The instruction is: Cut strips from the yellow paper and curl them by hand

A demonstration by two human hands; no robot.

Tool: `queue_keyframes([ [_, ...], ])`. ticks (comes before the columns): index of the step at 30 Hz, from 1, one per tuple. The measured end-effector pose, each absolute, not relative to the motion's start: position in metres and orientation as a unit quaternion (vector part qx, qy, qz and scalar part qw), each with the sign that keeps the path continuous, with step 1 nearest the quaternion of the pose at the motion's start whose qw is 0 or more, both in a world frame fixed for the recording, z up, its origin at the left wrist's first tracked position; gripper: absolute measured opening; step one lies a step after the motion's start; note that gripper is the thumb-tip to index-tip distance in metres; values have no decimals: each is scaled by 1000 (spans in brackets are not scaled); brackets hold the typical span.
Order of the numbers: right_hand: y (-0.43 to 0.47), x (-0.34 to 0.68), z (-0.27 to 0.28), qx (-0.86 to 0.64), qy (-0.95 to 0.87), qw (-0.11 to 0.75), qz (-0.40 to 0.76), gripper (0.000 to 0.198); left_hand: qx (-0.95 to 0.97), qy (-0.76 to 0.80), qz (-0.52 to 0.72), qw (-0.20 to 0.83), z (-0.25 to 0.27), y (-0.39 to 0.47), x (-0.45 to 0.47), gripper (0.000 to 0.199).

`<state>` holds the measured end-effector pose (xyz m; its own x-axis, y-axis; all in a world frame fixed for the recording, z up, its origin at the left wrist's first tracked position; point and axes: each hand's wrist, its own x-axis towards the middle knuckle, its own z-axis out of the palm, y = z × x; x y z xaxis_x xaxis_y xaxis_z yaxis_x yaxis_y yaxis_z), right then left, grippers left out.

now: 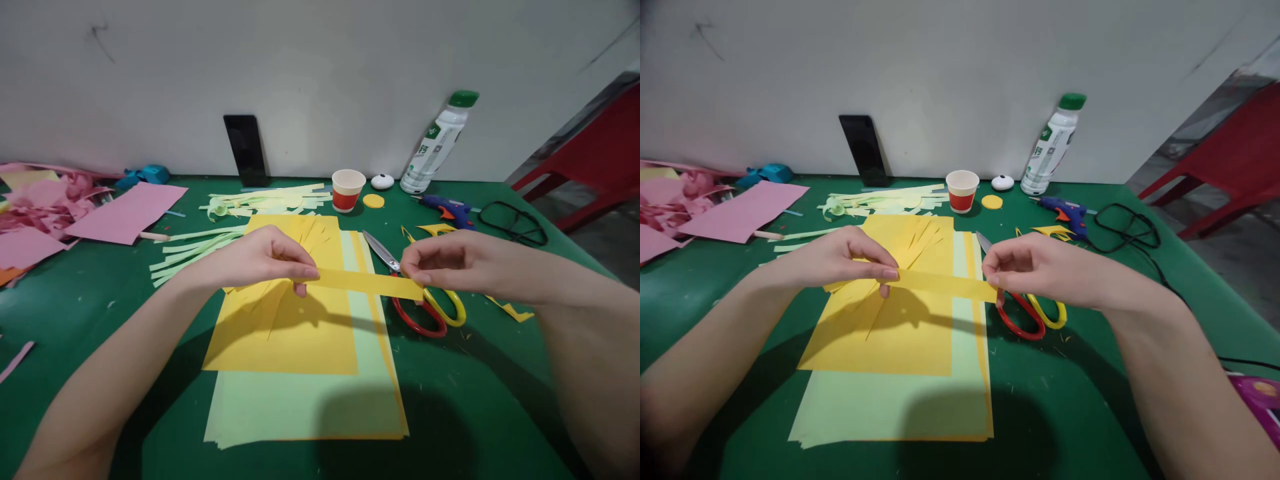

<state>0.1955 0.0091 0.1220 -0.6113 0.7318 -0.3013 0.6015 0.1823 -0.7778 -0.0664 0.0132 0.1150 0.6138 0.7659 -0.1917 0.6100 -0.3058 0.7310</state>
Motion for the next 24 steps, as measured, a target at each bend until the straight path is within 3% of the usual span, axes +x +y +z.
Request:
queue_keyframes([
  [6, 12, 211, 125, -471, -762, 24, 443, 21, 814, 433, 77, 378, 114, 17, -73, 31],
  [8, 13, 213, 126, -501, -768, 53, 396, 19, 812, 452, 87, 360, 114, 18, -73, 31],
  [12, 5, 194, 122, -507, -777, 201, 314, 12, 810, 454, 87, 360, 113, 12, -63, 30],
  [17, -18, 153, 106, -446, -845, 220, 197, 11, 837, 411, 97, 347, 106, -7, -41, 27],
  [24, -27, 144, 100, -419, -845, 199, 266, 11, 872, 378, 111, 290, 97, -20, -37, 33],
])
